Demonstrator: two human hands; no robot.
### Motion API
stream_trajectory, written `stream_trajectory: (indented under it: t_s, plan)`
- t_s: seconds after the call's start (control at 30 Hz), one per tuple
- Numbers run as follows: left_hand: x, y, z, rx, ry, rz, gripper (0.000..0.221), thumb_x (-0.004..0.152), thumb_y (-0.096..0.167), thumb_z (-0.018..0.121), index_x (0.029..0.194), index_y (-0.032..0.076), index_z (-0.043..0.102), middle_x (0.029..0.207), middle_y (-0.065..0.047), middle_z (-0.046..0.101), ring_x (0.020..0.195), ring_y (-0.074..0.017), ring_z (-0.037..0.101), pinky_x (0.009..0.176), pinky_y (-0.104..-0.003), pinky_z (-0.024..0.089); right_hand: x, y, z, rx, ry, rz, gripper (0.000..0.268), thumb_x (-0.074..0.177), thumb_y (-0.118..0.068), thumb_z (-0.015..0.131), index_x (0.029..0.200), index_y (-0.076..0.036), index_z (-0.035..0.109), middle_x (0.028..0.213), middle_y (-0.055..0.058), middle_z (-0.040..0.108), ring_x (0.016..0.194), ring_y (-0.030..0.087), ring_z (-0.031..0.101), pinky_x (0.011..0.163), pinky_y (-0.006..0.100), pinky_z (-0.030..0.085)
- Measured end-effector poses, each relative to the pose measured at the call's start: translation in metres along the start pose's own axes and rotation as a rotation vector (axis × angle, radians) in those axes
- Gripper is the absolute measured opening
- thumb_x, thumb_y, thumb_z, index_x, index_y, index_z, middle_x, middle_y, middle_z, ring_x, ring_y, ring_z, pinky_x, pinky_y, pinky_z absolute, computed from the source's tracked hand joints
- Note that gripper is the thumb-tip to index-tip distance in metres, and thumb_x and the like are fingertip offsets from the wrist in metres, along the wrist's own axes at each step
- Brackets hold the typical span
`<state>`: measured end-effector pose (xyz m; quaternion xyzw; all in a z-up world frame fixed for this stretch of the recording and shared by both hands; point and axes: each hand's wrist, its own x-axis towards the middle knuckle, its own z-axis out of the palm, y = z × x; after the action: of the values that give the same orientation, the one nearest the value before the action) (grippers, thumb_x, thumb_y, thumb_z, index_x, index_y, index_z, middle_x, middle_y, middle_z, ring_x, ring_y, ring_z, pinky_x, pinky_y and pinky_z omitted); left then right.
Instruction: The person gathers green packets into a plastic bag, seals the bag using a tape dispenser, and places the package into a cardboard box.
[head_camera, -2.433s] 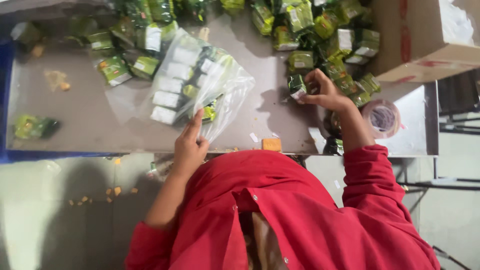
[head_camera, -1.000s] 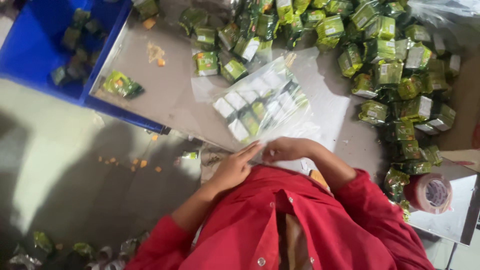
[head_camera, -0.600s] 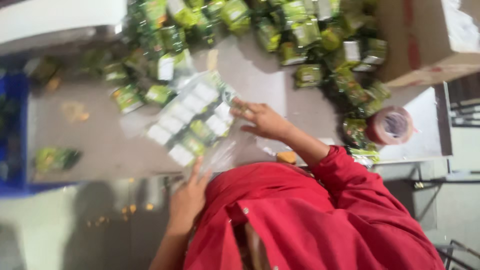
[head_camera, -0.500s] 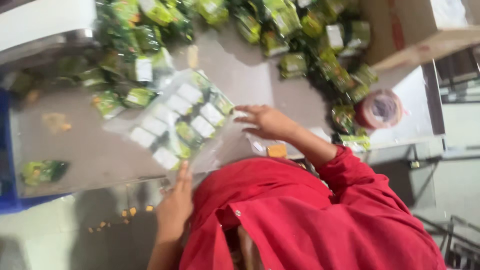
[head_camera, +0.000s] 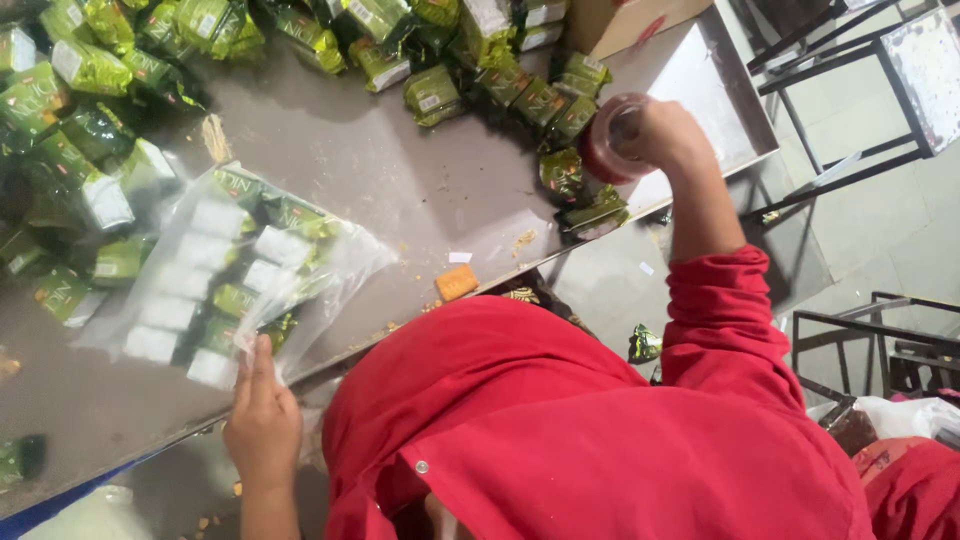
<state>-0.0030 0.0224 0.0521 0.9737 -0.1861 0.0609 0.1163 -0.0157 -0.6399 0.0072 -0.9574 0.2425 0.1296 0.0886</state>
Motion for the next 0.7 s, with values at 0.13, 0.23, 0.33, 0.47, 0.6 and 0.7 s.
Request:
stream_trajectory:
  t_s: [0.13, 0.23, 0.33, 0.47, 0.6, 0.7]
  plan:
    - [0.001, 0.005, -0.002, -0.005, -0.066, -0.063, 0.071, 0.090, 0.004, 0.060, 0.156, 0.025, 0.050, 0.148, -0.018, 0.061, 0.105, -0.0367, 0.070, 0.078, -0.047, 0.058, -0.003, -0.021, 0.026, -0.026, 0.203, -0.078, 0.023, 0.093, -0.027, 0.071, 0.092, -0.005, 0.078, 0.092, 0.018, 0.074, 0.081, 0.037, 0.071, 0.075, 0.045, 0.059]
    - [0.002, 0.010, -0.003, -0.030, -0.028, -0.044, 0.071, 0.089, 0.002, 0.058, 0.155, 0.024, 0.051, 0.148, -0.018, 0.061, 0.110, -0.0365, 0.070, 0.081, -0.046, 0.058, 0.004, -0.023, 0.033, -0.052, 0.411, -0.156, 0.024, 0.098, -0.024, 0.065, 0.090, -0.005, 0.077, 0.094, 0.017, 0.073, 0.083, 0.037, 0.070, 0.076, 0.046, 0.058]
    - [0.003, 0.011, -0.004, -0.032, 0.010, -0.008, 0.068, 0.091, 0.002, 0.058, 0.155, 0.023, 0.051, 0.148, -0.018, 0.061, 0.112, -0.0369, 0.069, 0.082, -0.046, 0.058, 0.007, -0.014, 0.028, -0.019, 0.357, -0.156, 0.016, 0.086, -0.020, 0.069, 0.094, -0.012, 0.080, 0.095, 0.016, 0.073, 0.083, 0.037, 0.071, 0.076, 0.047, 0.058]
    - [0.001, 0.009, -0.005, -0.019, -0.035, -0.052, 0.070, 0.089, 0.002, 0.058, 0.155, 0.024, 0.052, 0.147, -0.017, 0.062, 0.111, -0.0359, 0.070, 0.080, -0.046, 0.059, 0.001, 0.010, 0.004, 0.298, 0.089, 0.022, 0.045, 0.069, -0.009, 0.078, 0.111, -0.027, 0.081, 0.092, 0.012, 0.074, 0.079, 0.033, 0.071, 0.076, 0.045, 0.056]
    - [0.005, 0.009, -0.006, -0.052, -0.029, -0.052, 0.069, 0.090, 0.002, 0.059, 0.154, 0.025, 0.053, 0.147, -0.016, 0.062, 0.107, -0.0360, 0.071, 0.080, -0.046, 0.058, -0.003, 0.034, 0.001, 0.379, 0.065, -0.082, 0.045, 0.076, -0.005, 0.077, 0.117, -0.023, 0.081, 0.093, 0.015, 0.074, 0.081, 0.031, 0.072, 0.080, 0.042, 0.057]
    - [0.008, 0.011, -0.007, -0.065, -0.008, -0.057, 0.069, 0.089, 0.001, 0.058, 0.153, 0.026, 0.054, 0.148, -0.015, 0.062, 0.106, -0.0363, 0.071, 0.080, -0.045, 0.058, 0.001, 0.037, 0.001, 0.343, 0.221, -0.089, 0.037, 0.078, -0.003, 0.080, 0.112, -0.018, 0.083, 0.098, 0.019, 0.070, 0.082, 0.035, 0.068, 0.075, 0.042, 0.055]
